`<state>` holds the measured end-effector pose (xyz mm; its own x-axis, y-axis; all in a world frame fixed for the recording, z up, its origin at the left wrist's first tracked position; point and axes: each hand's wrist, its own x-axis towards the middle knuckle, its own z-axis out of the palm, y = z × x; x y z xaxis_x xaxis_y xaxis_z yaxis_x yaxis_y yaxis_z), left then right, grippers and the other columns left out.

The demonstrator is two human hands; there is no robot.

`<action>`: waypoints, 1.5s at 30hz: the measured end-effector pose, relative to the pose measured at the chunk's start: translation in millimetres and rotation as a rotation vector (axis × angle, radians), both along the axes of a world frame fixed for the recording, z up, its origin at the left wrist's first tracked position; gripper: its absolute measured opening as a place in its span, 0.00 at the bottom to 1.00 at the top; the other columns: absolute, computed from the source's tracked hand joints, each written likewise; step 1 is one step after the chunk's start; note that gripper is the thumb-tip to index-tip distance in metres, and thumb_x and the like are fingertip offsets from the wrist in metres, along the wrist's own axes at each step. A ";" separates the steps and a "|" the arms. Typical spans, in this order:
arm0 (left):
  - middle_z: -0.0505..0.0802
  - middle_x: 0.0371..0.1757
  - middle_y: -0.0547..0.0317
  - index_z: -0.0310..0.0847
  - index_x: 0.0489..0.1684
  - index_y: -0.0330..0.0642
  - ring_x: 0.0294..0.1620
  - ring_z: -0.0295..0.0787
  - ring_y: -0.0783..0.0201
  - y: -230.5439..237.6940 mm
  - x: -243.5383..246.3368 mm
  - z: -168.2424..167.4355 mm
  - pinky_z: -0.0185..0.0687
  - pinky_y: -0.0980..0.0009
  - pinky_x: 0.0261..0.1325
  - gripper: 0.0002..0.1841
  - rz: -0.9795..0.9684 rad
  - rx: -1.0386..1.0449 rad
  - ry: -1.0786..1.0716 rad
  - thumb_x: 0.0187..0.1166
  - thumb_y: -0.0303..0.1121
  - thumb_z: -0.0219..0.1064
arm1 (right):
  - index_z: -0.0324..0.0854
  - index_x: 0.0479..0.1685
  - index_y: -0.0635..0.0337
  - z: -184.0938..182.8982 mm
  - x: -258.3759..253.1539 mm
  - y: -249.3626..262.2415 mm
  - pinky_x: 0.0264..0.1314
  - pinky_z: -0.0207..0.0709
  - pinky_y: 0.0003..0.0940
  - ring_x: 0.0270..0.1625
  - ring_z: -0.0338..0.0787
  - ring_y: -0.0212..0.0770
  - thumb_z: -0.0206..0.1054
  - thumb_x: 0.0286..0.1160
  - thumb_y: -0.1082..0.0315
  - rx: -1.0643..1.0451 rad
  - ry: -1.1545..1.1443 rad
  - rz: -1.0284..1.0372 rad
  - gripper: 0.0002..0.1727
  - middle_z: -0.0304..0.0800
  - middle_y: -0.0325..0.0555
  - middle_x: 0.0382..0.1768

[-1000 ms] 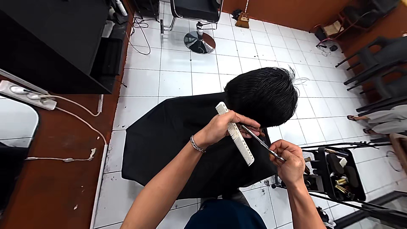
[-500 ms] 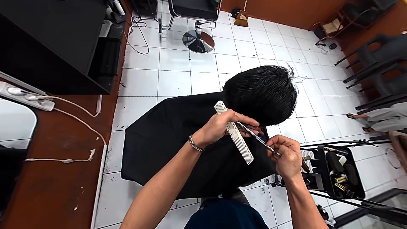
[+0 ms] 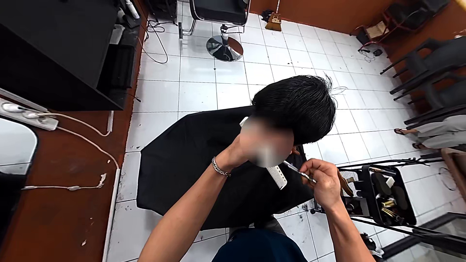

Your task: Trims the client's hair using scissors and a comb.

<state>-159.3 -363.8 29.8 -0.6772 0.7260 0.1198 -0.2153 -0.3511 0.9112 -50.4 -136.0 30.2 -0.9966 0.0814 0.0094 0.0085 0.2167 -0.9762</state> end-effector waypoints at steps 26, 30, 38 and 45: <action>0.87 0.36 0.71 0.85 0.51 0.33 0.30 0.77 0.84 31.8 78.9 -21.2 0.72 0.86 0.32 0.26 0.341 0.043 0.279 0.93 0.45 0.44 | 0.78 0.49 0.49 55.6 -4.3 36.3 0.20 0.78 0.16 0.19 0.84 0.21 0.57 0.88 0.68 0.131 0.428 -0.202 0.05 0.90 0.23 0.23; 0.89 0.34 0.73 0.86 0.48 0.38 0.27 0.79 0.83 20.9 104.1 -38.3 0.74 0.85 0.28 0.26 0.309 -0.002 0.186 0.94 0.46 0.43 | 0.80 0.49 0.54 53.8 -30.6 34.4 0.23 0.78 0.16 0.19 0.83 0.21 0.57 0.88 0.69 0.160 0.405 -0.110 0.06 0.85 0.24 0.19; 0.93 0.37 0.74 0.87 0.42 0.49 0.28 0.85 0.81 -28.0 103.2 -59.8 0.80 0.84 0.27 0.26 0.358 -0.027 0.058 0.92 0.52 0.43 | 0.83 0.50 0.68 31.1 -9.4 1.5 0.31 0.77 0.12 0.25 0.80 0.14 0.59 0.88 0.67 0.387 0.427 -0.006 0.12 0.83 0.27 0.24; 0.93 0.54 0.64 0.86 0.51 0.52 0.49 0.92 0.69 -86.6 29.3 -35.4 0.90 0.69 0.49 0.21 0.289 -0.014 0.134 0.88 0.55 0.51 | 0.85 0.47 0.70 15.1 4.5 -9.9 0.34 0.76 0.18 0.28 0.80 0.24 0.56 0.89 0.66 0.691 0.509 0.041 0.15 0.85 0.45 0.27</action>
